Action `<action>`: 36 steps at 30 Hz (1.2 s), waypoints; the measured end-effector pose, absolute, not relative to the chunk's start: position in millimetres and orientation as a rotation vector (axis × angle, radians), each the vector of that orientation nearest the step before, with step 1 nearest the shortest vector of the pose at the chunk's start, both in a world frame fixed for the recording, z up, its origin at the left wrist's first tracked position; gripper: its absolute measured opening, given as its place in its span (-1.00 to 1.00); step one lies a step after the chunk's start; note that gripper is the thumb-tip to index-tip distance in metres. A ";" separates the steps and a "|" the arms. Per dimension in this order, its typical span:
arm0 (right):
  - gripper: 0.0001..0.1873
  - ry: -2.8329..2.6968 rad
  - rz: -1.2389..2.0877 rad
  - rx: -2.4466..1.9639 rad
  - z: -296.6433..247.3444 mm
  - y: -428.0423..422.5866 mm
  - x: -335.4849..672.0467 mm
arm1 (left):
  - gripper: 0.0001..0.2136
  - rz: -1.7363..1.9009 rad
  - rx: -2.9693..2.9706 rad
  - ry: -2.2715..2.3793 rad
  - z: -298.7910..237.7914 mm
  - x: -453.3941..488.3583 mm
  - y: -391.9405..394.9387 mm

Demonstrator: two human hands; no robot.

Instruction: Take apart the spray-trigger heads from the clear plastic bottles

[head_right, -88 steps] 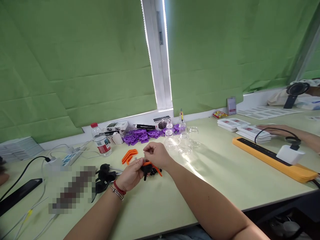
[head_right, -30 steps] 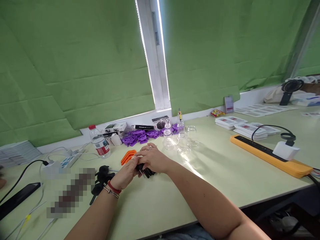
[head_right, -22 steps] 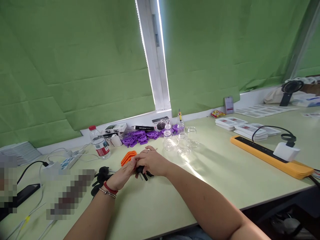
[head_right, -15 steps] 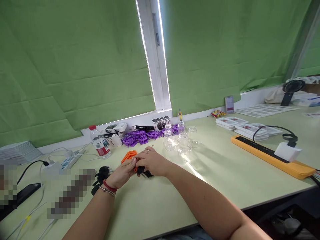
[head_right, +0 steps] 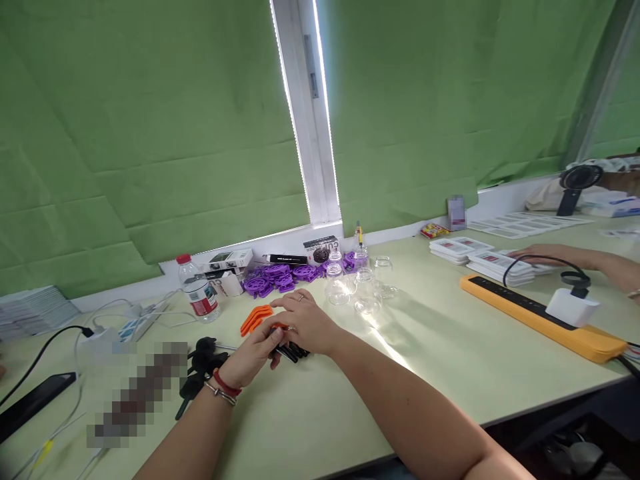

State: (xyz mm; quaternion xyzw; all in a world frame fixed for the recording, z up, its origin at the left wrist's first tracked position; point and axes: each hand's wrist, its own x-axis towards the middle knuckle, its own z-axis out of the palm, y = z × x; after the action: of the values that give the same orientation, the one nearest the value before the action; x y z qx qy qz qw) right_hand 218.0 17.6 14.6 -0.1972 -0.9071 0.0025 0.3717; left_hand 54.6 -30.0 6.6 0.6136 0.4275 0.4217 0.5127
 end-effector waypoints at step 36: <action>-0.80 -2.188 0.572 -1.855 -22.4 64.1 245.0 | -0.67 1.526 1.067 1.157 -10.0 46.1 -4.8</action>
State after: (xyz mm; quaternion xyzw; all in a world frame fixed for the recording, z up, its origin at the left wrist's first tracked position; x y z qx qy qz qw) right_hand 245.0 64.1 -22.4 -0.6304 -0.7437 0.1945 0.1079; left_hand 46.1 -4.8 -10.0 0.4330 0.4693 0.6192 0.4571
